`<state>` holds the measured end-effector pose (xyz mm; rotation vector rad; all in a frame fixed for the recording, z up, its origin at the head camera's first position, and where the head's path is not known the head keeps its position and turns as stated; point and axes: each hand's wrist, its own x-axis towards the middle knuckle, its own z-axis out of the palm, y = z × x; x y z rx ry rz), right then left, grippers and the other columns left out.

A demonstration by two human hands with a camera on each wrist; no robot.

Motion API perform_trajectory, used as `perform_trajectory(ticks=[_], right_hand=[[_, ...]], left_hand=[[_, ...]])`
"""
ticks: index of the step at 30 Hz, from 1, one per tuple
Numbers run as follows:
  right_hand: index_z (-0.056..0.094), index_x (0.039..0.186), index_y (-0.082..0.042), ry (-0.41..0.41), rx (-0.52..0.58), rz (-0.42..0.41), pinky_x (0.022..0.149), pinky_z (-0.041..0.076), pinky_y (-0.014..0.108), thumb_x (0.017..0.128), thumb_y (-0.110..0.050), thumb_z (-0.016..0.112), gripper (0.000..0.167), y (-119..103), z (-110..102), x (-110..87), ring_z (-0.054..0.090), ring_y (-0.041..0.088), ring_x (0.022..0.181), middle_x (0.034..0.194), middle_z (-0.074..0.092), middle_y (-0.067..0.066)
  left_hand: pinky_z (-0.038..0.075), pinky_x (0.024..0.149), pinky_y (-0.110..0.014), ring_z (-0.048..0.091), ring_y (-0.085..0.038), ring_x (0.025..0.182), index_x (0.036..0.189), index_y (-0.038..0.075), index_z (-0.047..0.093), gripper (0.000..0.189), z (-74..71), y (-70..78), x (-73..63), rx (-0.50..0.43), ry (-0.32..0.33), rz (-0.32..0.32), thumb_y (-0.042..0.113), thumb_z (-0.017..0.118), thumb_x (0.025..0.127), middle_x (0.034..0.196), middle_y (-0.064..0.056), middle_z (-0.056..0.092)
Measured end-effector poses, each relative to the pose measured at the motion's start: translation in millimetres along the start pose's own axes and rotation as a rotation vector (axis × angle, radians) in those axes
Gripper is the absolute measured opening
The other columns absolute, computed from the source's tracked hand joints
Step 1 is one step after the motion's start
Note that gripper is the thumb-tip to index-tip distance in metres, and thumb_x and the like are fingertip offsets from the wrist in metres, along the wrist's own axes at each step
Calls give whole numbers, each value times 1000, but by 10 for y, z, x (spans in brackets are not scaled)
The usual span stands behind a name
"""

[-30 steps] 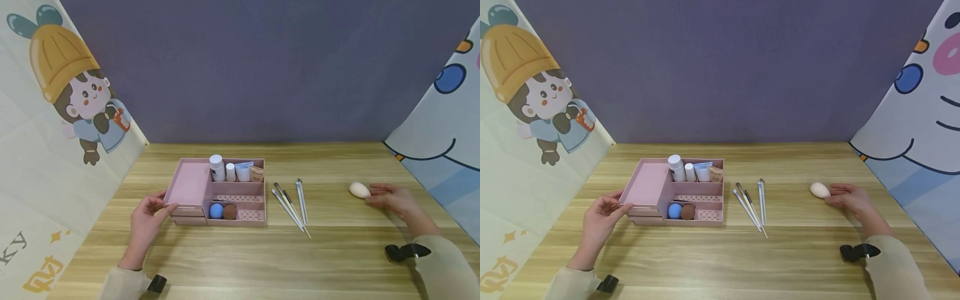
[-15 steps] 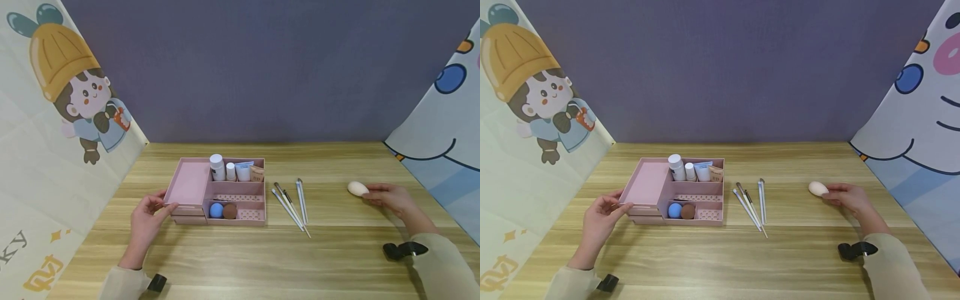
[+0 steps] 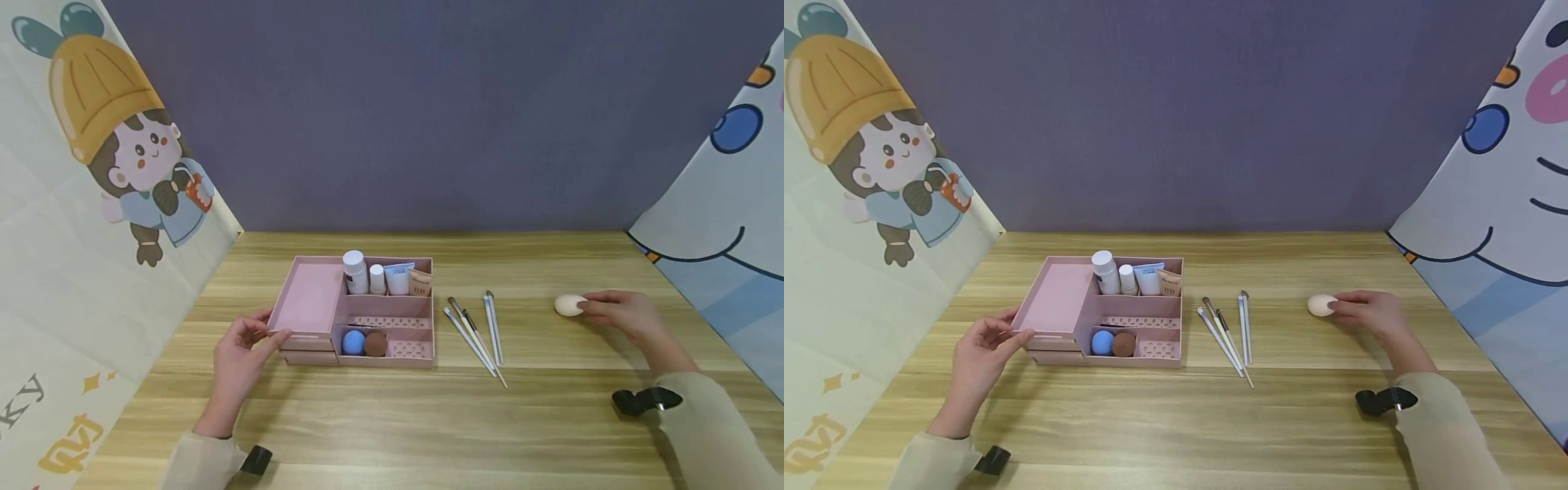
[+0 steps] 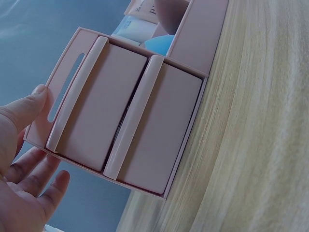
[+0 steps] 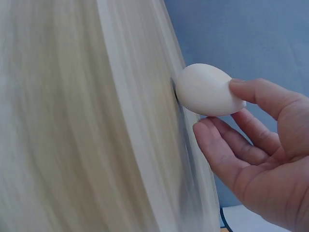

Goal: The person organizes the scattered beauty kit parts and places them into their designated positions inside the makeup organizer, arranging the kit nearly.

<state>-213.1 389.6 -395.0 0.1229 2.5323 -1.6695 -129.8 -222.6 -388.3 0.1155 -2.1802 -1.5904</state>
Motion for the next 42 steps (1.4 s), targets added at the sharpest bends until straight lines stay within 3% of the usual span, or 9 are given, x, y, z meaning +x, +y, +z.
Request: perform_trajectory(ticks=[5,10,12,16,18,21,25,36,42], right_hand=[[47,128,23,5,56,-33,76,60,29,94,-10,69,52,-45,112,25,71,9,80,87,65,-16],[70,104,-8,-1,198,-71,73,60,26,94,-6,69,11,-128,215,29,72,12,76,85,70,-12],[72,95,-16,-9,272,-89,72,60,26,93,-3,69,14,-158,262,37,72,12,75,86,71,-10],[74,103,-8,-15,308,-132,74,60,29,91,-5,73,13,-126,344,128,72,12,78,92,71,-8],[71,112,-1,-23,292,-158,76,60,33,90,-11,75,25,-62,384,210,72,13,82,97,69,-7],[71,115,-1,-23,300,-171,75,61,36,86,-21,80,37,69,456,357,72,16,85,100,69,-3],[74,111,-7,-52,327,-203,74,61,36,85,-22,81,31,161,573,477,73,19,86,102,71,-1],[55,124,21,-142,226,-262,81,60,37,94,-5,68,42,-614,1021,-20,72,12,84,105,70,1],[49,126,24,-172,177,-275,81,59,33,95,2,62,40,-765,1174,-98,71,9,83,105,72,7]], left_hand=[[49,81,-9,60,9,92,91,-10,53,31,-5,10,-2,10,-2,3,-5,81,79,126,-22,64],[50,81,-9,60,9,92,91,-11,53,31,-5,13,-2,2,-2,-1,-5,81,80,126,-22,64],[50,81,-9,60,8,92,91,-11,53,31,-5,13,-3,0,-2,2,-5,81,79,126,-22,64],[50,81,-9,60,8,92,91,-10,53,30,-3,15,-5,-3,-1,12,-5,81,79,125,-22,64],[50,81,-9,60,8,92,91,-11,53,31,-3,10,-3,-1,-2,12,-5,81,79,125,-23,64],[50,81,-9,60,8,91,92,-11,53,31,-5,9,-6,-5,-4,5,-5,81,80,126,-22,64],[50,81,-10,61,7,91,92,-10,53,31,-9,11,-12,-7,-5,-5,-5,80,80,126,-21,64],[50,80,-9,61,7,91,91,-11,53,30,-5,6,-9,-14,-1,13,-6,80,79,125,-22,64],[50,80,-9,61,7,92,92,-11,53,31,-10,-10,-4,-7,-7,7,-5,81,80,127,-23,63]])
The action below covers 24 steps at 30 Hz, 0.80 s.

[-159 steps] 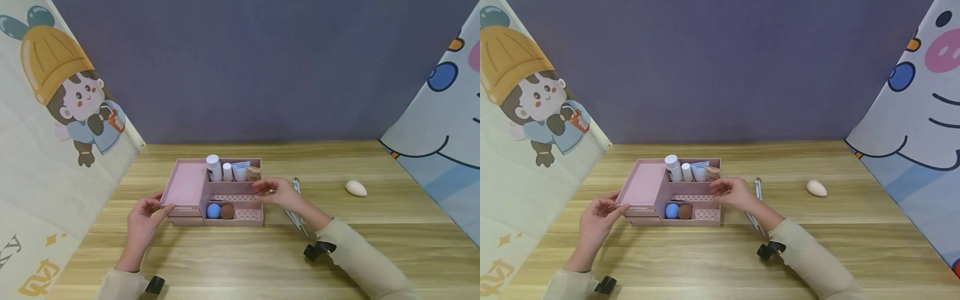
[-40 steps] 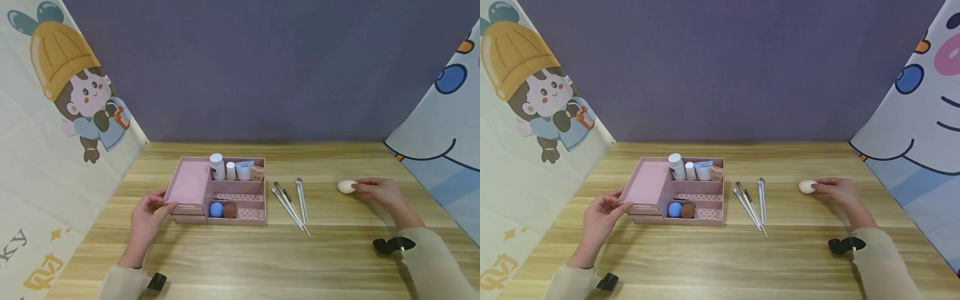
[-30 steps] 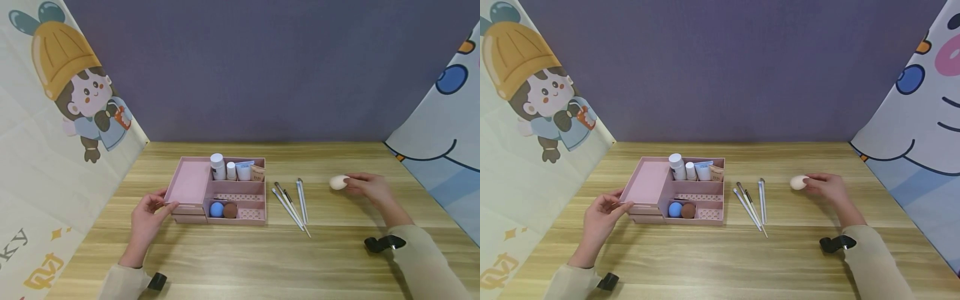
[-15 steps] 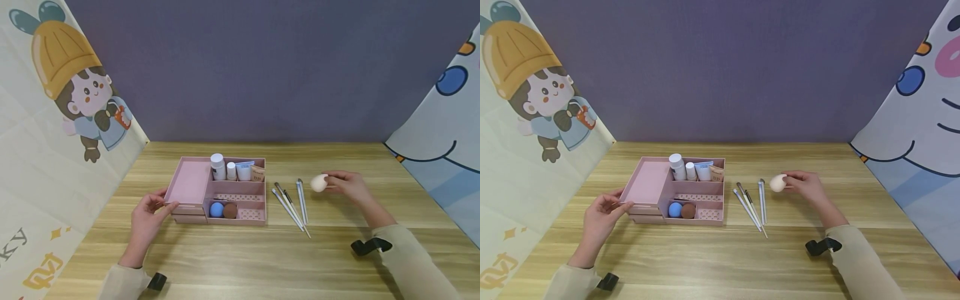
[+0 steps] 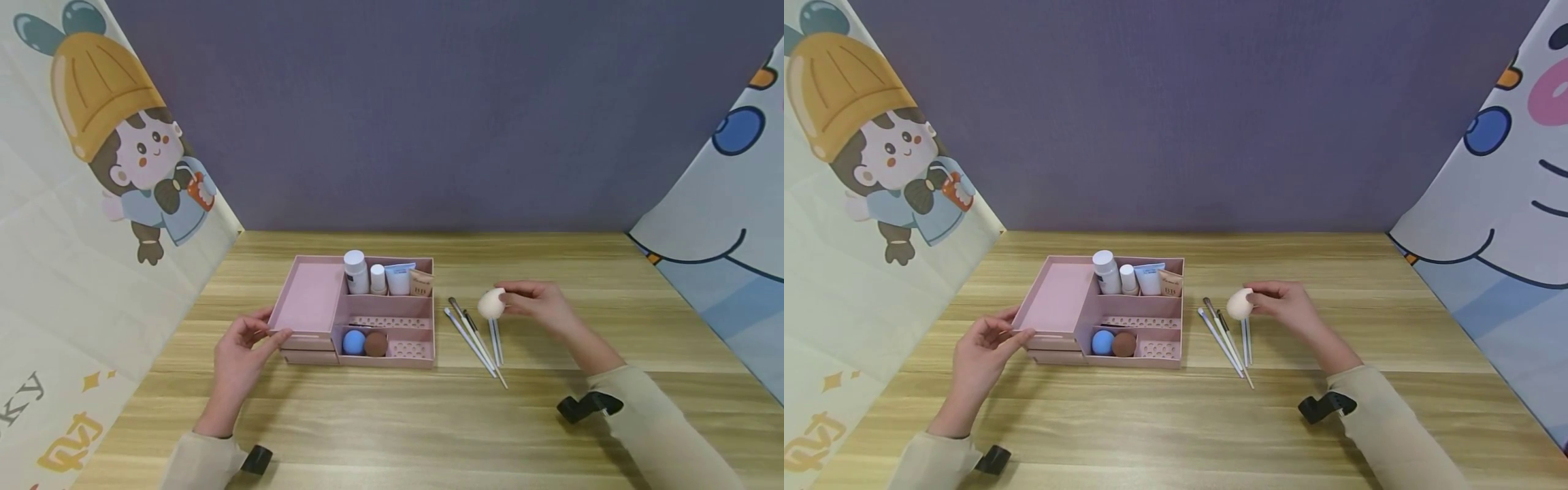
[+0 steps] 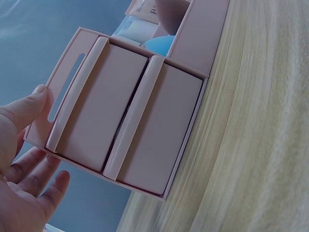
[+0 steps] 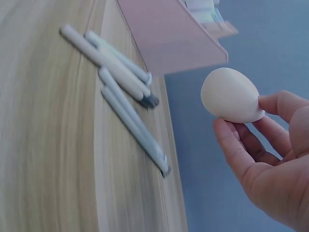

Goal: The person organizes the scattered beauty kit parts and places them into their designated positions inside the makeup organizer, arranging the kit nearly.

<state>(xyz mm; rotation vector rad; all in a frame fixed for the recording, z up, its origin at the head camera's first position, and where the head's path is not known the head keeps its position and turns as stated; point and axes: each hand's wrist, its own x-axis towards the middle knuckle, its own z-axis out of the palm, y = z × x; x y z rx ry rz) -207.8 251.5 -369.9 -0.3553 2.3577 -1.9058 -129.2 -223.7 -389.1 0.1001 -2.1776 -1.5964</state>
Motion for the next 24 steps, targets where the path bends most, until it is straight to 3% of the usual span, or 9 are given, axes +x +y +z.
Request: perform_trajectory(ticks=[8,19,24], right_hand=[[58,122,18,-25,-63,-10,84,58,43,92,-2,68,37,-30,184,42,70,10,85,107,70,19],[61,114,19,-74,-34,-34,80,60,35,88,3,71,32,-161,432,42,69,11,83,103,70,24],[65,113,15,-87,-85,-31,77,60,32,86,0,74,32,-187,537,68,68,9,82,101,72,20]], left_hand=[[51,80,-10,62,5,92,92,-11,53,30,5,10,-6,-23,9,-3,-6,80,79,125,-20,64],[51,80,-11,62,6,91,90,-12,53,30,15,16,-6,-35,16,17,-9,80,78,123,-22,64],[50,80,-9,61,9,92,89,-12,52,30,15,22,-13,-11,16,44,-11,79,78,123,-26,64]])
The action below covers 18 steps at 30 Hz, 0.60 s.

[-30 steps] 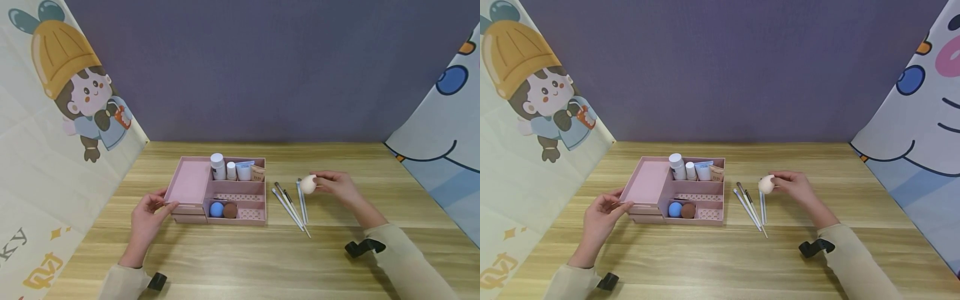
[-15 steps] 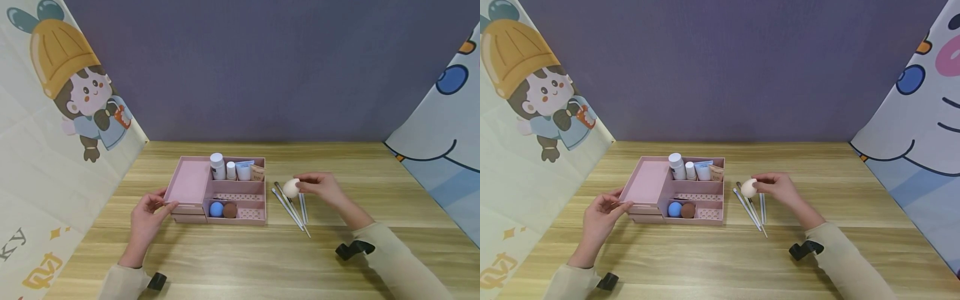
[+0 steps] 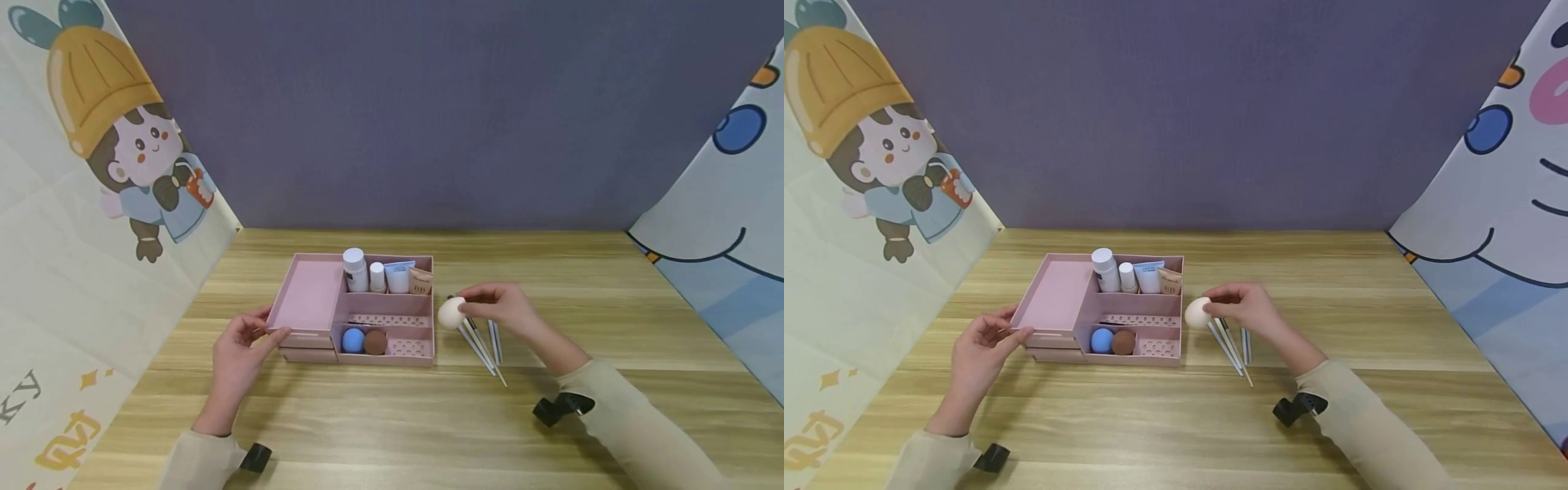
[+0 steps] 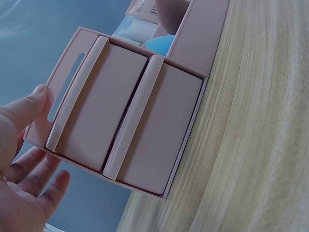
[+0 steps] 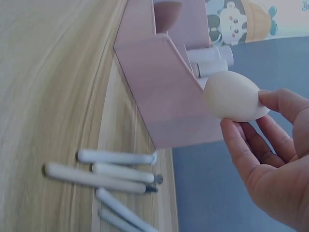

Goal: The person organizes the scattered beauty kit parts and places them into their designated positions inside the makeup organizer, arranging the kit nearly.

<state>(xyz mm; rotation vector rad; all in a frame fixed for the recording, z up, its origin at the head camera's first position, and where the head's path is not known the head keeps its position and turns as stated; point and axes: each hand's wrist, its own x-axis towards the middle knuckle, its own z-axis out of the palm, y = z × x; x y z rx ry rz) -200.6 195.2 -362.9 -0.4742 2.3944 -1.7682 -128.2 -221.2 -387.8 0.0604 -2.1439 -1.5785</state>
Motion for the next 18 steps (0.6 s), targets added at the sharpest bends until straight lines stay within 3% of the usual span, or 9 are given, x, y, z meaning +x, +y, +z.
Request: perform_trajectory(ticks=[4,11,18], right_hand=[[67,111,12,-23,-39,-5,76,60,33,86,-2,76,31,-32,86,23,67,10,82,100,72,17],[71,107,6,-52,-97,-11,72,54,24,83,-7,80,29,-73,234,58,63,16,88,99,72,12],[73,101,4,-100,-105,-30,66,52,23,80,-4,81,24,-74,355,105,62,25,82,96,73,12]], left_hand=[[50,80,-9,61,9,92,89,-12,52,29,-1,10,-3,2,-1,4,-11,79,78,123,-27,63],[51,81,-10,61,7,93,90,-12,52,29,-11,11,-4,-9,-4,-9,-10,79,79,123,-24,64],[50,82,-9,60,7,94,90,-11,52,30,-18,-7,3,8,-15,-14,-8,80,79,124,-22,64]])
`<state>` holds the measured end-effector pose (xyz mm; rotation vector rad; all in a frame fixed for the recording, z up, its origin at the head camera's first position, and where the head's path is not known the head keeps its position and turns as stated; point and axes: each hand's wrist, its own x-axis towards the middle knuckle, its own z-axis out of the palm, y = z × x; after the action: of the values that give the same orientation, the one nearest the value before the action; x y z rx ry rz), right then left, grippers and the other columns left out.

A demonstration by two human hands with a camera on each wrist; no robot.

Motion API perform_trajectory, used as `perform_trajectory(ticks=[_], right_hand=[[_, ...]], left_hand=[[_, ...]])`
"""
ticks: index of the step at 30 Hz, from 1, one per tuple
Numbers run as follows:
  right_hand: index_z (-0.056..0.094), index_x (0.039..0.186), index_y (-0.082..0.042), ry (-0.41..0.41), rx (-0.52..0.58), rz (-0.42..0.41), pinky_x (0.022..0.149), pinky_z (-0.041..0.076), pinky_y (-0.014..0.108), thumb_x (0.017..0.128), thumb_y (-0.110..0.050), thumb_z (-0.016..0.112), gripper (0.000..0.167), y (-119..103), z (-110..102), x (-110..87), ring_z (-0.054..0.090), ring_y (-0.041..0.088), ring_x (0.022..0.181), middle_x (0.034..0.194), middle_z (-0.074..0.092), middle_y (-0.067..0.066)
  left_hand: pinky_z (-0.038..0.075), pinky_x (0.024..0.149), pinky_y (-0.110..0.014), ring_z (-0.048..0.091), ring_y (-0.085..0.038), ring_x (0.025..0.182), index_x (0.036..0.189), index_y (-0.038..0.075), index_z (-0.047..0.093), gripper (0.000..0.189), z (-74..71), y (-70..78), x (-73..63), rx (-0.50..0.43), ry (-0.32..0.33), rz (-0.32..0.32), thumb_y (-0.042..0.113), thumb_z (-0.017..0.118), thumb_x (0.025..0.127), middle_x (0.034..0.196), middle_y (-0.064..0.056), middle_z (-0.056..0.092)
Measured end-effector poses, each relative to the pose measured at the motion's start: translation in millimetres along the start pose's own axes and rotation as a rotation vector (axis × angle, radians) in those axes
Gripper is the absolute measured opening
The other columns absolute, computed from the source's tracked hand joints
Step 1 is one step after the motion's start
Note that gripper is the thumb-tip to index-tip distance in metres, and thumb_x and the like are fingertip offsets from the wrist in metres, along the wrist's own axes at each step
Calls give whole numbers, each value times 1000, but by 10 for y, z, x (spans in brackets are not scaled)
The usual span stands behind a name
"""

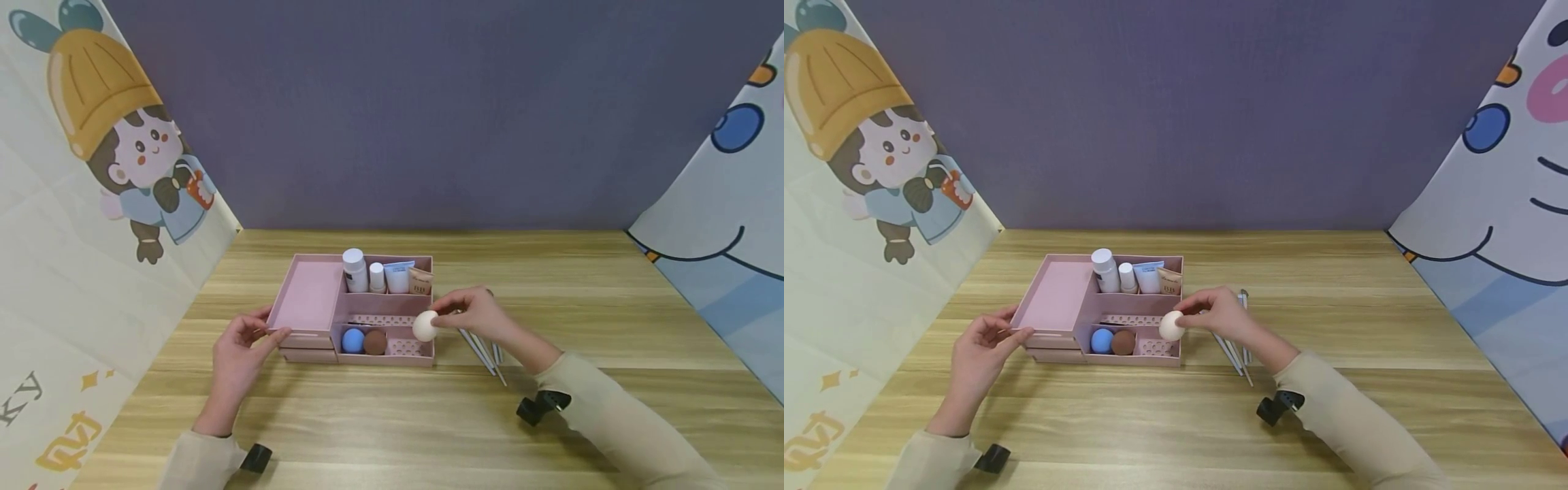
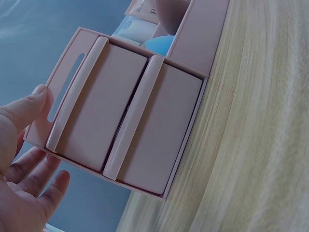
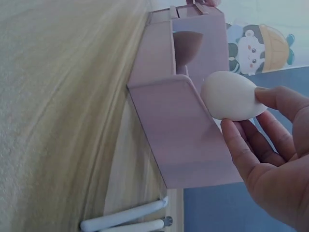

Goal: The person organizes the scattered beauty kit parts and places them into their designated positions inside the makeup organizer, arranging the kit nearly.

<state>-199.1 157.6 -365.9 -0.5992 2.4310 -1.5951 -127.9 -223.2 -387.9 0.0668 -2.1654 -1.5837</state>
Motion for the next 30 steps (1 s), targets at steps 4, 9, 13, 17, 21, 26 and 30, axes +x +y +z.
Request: perform_trajectory(ticks=[4,9,13,17,21,26,30], right_hand=[[74,100,3,-48,-4,6,67,54,25,80,-5,81,23,24,57,40,64,26,84,95,73,10],[74,98,3,-113,-33,-42,73,60,28,79,-3,82,21,8,118,85,69,23,86,94,74,11],[75,95,1,-175,-71,-87,76,60,28,78,-1,81,19,-47,170,119,70,22,87,95,72,10],[75,92,0,-238,-153,-163,75,60,26,78,2,79,14,-93,228,156,70,18,85,93,71,7],[75,89,-1,-270,-256,-217,72,59,21,78,3,77,12,-125,273,181,70,14,82,89,70,3],[74,87,-1,-294,-346,-229,70,57,18,76,6,76,13,-162,294,188,67,10,80,87,70,2],[74,89,1,-300,-361,-222,70,57,18,76,7,76,15,-188,293,191,68,12,79,87,70,5]], left_hand=[[50,82,-10,61,7,94,91,-11,52,29,-3,20,-6,-3,-1,-7,-8,79,79,124,-21,65],[49,82,-9,60,8,94,91,-11,52,30,-4,14,0,10,-6,-26,-7,80,80,126,-23,63],[49,82,-9,60,7,95,92,-10,53,30,-9,21,-3,9,-12,-32,-6,80,80,127,-21,64],[49,82,-9,60,6,95,92,-10,52,30,-6,26,-6,-1,-13,-36,-6,79,80,126,-20,64],[50,82,-10,61,6,93,91,-11,52,30,2,17,-7,-6,-7,-41,-7,80,80,126,-21,64],[51,81,-10,62,6,92,90,-12,52,30,12,3,0,-23,3,-28,-9,79,79,125,-23,63],[50,82,-10,62,6,94,91,-12,52,29,8,11,4,-24,0,-28,-8,79,80,124,-22,64]])
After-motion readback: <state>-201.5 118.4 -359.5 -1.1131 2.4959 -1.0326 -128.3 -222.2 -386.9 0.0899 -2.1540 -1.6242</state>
